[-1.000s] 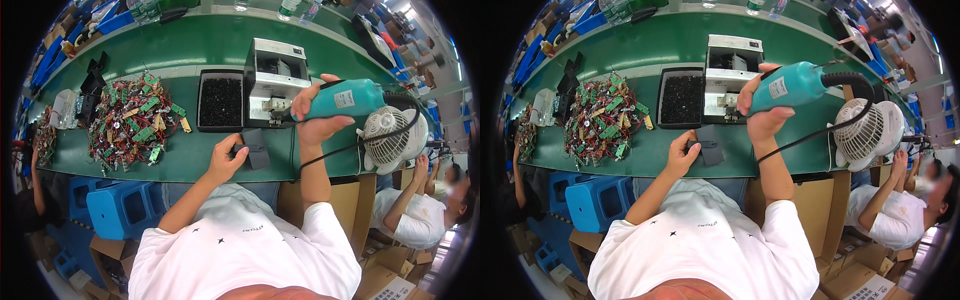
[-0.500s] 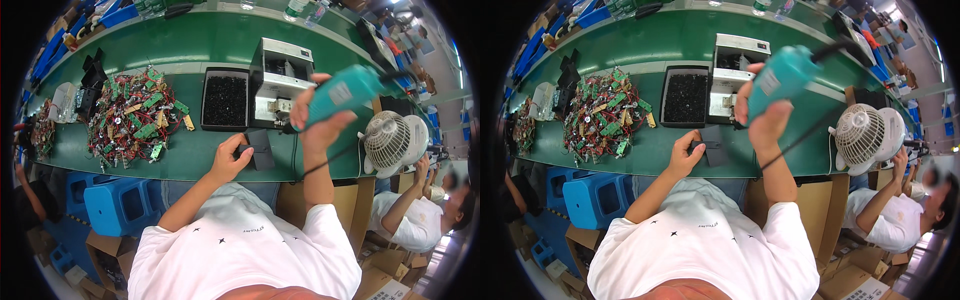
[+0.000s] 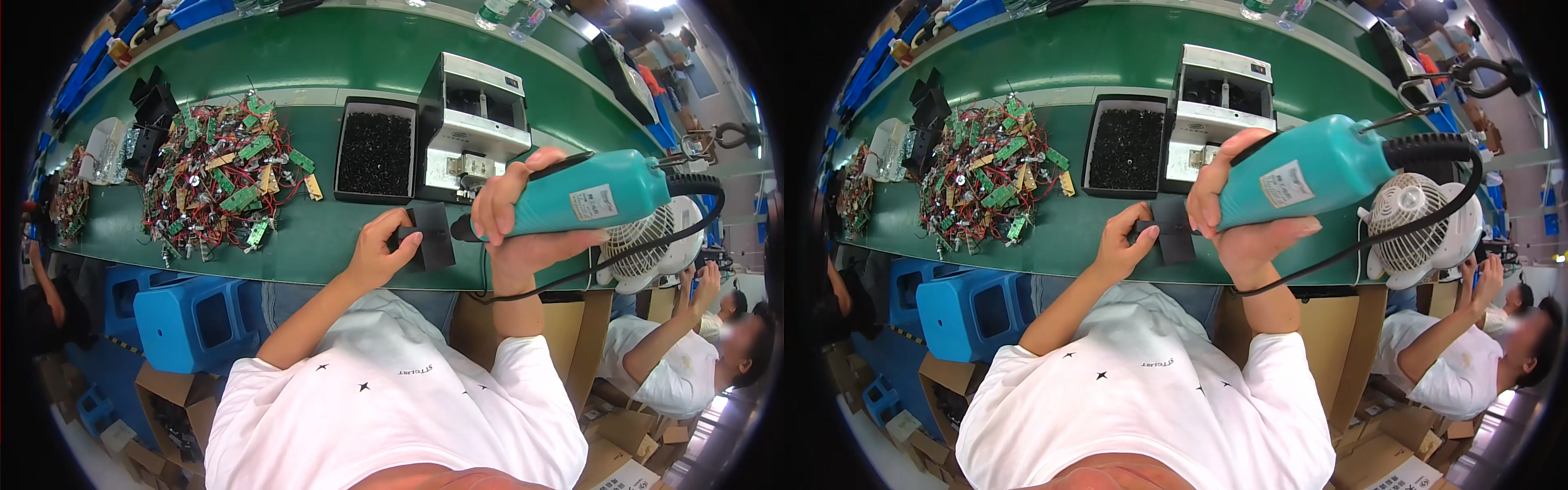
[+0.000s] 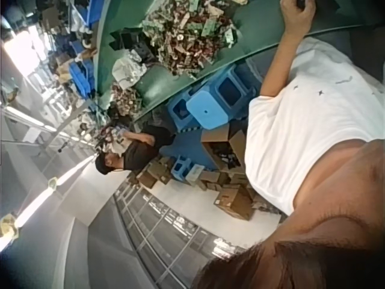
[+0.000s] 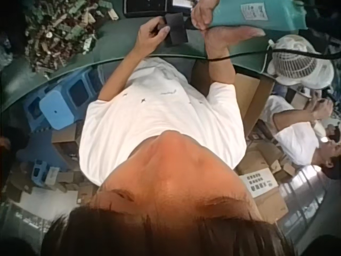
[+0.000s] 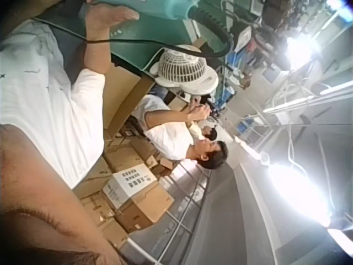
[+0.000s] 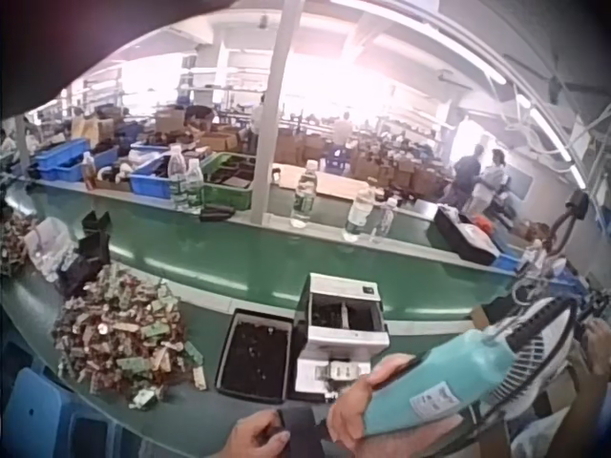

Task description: Assemble electronic parts into plastic housings using an electric screwdriver at a factory workstation.

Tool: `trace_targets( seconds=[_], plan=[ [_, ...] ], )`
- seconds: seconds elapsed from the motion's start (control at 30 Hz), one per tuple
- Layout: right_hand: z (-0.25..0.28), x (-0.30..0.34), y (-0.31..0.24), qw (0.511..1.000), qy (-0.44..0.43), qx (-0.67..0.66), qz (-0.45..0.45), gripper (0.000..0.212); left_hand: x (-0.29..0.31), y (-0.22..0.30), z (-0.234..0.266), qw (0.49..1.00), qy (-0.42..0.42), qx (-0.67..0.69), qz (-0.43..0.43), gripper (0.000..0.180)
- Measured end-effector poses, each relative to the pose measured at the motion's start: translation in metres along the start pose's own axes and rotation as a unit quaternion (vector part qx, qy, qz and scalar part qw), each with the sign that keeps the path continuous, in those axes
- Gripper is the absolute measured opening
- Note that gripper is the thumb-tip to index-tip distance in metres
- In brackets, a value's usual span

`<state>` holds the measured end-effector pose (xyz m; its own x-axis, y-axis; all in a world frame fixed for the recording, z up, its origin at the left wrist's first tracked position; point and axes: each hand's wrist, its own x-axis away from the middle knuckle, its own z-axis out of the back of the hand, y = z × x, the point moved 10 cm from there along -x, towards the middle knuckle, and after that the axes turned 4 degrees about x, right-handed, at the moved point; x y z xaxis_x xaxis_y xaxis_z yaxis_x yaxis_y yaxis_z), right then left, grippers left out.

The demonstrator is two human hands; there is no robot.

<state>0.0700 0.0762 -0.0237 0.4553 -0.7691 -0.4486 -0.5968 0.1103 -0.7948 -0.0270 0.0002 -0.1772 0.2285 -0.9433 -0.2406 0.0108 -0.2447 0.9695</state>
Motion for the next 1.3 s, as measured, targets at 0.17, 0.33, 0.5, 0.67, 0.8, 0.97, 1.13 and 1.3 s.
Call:
trace_targets(
  seconds=[0.17, 0.33, 0.5, 0.67, 0.8, 0.97, 1.13, 1.3],
  plan=[
    [-0.013, 0.006, 0.006, 0.998, -0.019, 0.048, -0.021, 0.095, 0.0, 0.006, 0.0, 0.999, 0.003, -0.023, -0.022, 0.014],
    [-0.021, 0.006, 0.005, 0.993, -0.05, 0.092, -0.045, 0.095, 0.001, 0.008, 0.001, 0.999, 0.011, -0.031, 0.002, 0.011],
    [-0.017, 0.011, 0.01, 0.996, -0.029, 0.062, -0.061, 0.092, 0.008, 0.036, -0.012, 0.989, 0.006, -0.09, -0.116, 0.052],
    [-0.02, 0.017, -0.008, 0.998, -0.034, 0.041, -0.033, 0.087, 0.017, 0.057, -0.025, 0.947, 0.048, -0.261, -0.181, 0.07],
    [-0.005, 0.026, -0.066, 0.994, -0.032, 0.003, 0.102, 0.073, 0.019, 0.046, -0.009, 0.958, 0.057, -0.255, -0.116, 0.065],
    [0.049, 0.039, -0.09, 0.98, 0.044, 0.075, 0.177, 0.062, 0.019, 0.035, 0.036, 0.996, 0.091, -0.003, 0.006, 0.054],
    [0.119, 0.047, -0.064, 0.955, 0.19, 0.19, 0.124, 0.062, -0.075, 0.069, 0.098, 0.993, 0.107, 0.028, 0.03, 0.041],
    [0.124, 0.032, -0.044, 0.944, 0.166, 0.253, 0.133, 0.058, -0.212, -0.002, 0.178, 0.965, 0.095, -0.199, 0.145, 0.049]
  ],
)
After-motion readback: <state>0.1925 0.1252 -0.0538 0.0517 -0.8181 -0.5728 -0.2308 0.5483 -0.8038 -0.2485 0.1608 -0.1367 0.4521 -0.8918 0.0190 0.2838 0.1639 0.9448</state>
